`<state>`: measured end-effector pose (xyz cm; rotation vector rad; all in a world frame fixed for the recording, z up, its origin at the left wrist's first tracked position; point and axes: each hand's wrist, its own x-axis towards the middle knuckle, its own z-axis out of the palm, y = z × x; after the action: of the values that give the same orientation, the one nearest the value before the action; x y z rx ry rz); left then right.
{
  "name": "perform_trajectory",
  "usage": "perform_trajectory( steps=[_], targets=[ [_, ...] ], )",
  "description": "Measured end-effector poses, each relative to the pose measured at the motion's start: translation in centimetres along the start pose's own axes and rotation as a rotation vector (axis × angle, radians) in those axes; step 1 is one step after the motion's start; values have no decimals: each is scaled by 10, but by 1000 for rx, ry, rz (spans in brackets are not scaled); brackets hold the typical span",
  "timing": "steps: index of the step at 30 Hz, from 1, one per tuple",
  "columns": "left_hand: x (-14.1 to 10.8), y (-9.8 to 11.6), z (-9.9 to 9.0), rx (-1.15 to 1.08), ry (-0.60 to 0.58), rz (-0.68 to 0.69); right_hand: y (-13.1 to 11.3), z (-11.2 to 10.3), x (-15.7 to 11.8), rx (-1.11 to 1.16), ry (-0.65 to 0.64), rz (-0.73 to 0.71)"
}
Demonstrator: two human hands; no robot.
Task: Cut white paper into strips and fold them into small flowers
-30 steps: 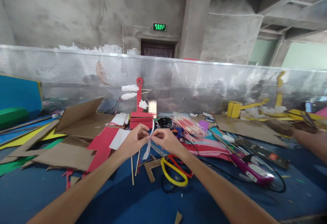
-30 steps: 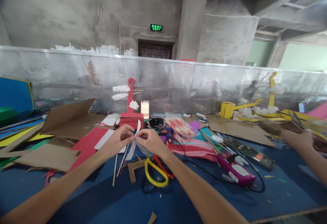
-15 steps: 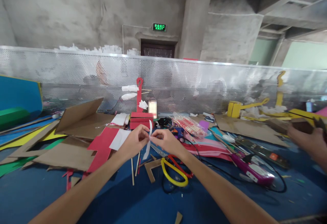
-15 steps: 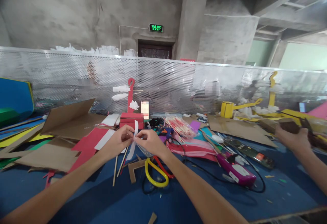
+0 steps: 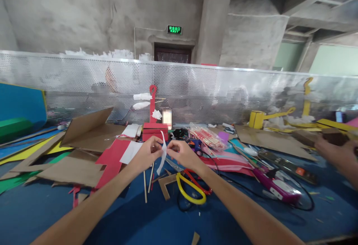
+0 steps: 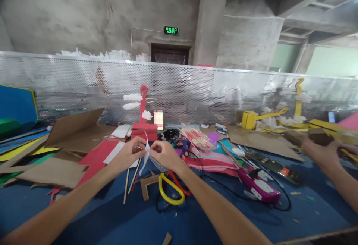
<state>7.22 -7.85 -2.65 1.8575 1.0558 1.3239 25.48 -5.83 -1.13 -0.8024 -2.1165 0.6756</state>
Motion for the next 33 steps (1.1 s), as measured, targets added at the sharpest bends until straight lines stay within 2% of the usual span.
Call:
perform_trajectory(
  steps=[4,10,18,22,25,29,33],
  targets=[
    [0,2,1,48,39,-39,0,0,-1,5,-6,10],
    [2,-1,0,21,25,-43,-1,0,-1,2,-7,-9],
    [4,-6,-6,176,55,-108,3,1,0,-59,-8,-50],
    [5,-16,-15,230,42,-48,8,0,1,-112,7,-26],
    [9,-27,-25,274,75,-35,10,-2,1,-99,0,11],
    [14,-38,-39,248,131,-93,12,-6,1,-43,3,88],
    [18,-38,-56,164,230,-167,14,-12,4,98,20,195]
  ],
)
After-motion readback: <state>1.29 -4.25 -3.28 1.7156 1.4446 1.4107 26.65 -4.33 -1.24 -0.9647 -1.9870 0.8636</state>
